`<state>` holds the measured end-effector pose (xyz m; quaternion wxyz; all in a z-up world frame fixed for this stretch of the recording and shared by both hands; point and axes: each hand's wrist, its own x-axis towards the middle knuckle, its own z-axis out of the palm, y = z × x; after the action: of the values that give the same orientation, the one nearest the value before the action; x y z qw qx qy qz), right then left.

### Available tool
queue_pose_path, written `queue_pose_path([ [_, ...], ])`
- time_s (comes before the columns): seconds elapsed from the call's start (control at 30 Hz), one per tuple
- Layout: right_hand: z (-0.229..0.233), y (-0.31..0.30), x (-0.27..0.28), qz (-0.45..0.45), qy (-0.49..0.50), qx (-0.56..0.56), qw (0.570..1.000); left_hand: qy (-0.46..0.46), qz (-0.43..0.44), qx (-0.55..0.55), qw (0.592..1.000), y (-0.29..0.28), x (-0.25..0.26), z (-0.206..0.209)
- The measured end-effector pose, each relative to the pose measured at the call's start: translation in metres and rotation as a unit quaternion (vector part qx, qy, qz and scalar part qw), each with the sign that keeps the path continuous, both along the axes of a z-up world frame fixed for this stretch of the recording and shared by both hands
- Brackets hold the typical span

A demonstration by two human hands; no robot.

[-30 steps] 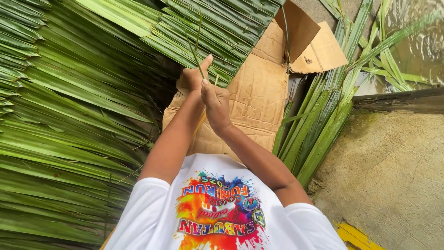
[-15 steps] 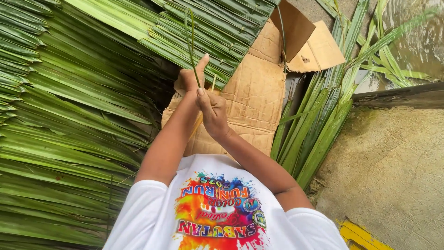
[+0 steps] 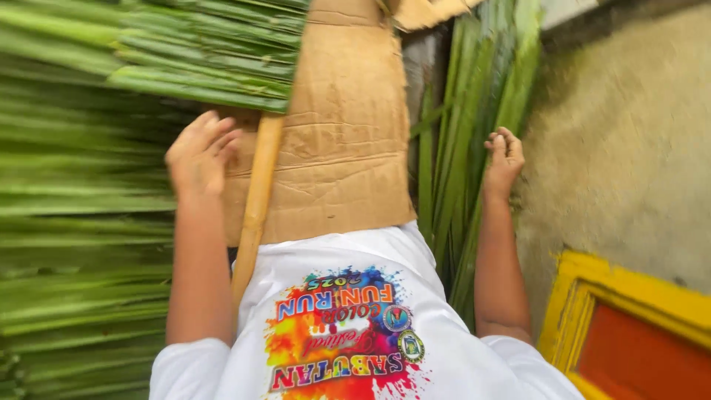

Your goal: Weaving palm leaves over a wooden stick to create a thatched panel for roofing or walls.

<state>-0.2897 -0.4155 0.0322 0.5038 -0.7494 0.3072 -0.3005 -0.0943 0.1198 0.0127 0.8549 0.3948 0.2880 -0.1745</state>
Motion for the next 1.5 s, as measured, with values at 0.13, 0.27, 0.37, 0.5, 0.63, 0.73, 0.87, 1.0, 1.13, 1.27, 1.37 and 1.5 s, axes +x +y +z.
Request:
queue_pose_path([
  [0.13,-0.073,-0.029,-0.066,-0.044,0.168,0.009,0.985,-0.035,-0.015,0.162,0.986,0.019,-0.031,0.057],
  [0.27,-0.098,-0.001,-0.079,-0.006,0.369,0.024,0.929,-0.043,0.007,0.279,0.959,0.002,-0.06,0.132],
  [0.37,-0.097,0.021,-0.062,-0.002,0.359,-0.023,0.933,-0.09,-0.005,0.275,0.957,0.001,-0.073,0.145],
  [0.5,-0.116,0.023,-0.04,0.008,0.359,-0.1,0.928,-0.138,-0.043,0.299,0.943,-0.011,-0.083,0.157],
  [0.63,-0.14,0.011,-0.02,0.013,0.351,-0.172,0.92,-0.148,-0.076,0.287,0.943,-0.029,-0.087,0.169],
  [0.73,-0.146,0.0,-0.014,-0.009,0.376,-0.162,0.912,-0.162,-0.09,0.273,0.944,-0.04,-0.092,0.175],
  [0.87,-0.146,-0.021,-0.018,0.006,0.385,-0.146,0.911,-0.17,-0.12,0.269,0.94,-0.052,-0.097,0.182],
  [1.0,-0.112,-0.05,-0.028,-0.067,0.356,0.002,0.932,-0.192,-0.157,0.242,0.938,-0.067,-0.095,0.181],
  [1.13,-0.081,-0.085,-0.058,0.008,0.172,0.075,0.982,-0.268,-0.24,0.177,0.916,-0.101,-0.086,0.181],
  [1.27,-0.019,-0.08,-0.068,0.057,0.111,0.221,0.967,-0.273,-0.375,0.128,0.877,-0.172,-0.07,0.19],
  [1.37,0.038,-0.045,-0.069,0.088,0.096,0.233,0.964,-0.27,-0.452,0.132,0.84,-0.235,-0.05,0.181],
  [1.5,0.136,0.032,-0.042,0.136,0.096,0.21,0.963,-0.285,-0.471,0.067,0.832,-0.304,-0.035,0.145],
])
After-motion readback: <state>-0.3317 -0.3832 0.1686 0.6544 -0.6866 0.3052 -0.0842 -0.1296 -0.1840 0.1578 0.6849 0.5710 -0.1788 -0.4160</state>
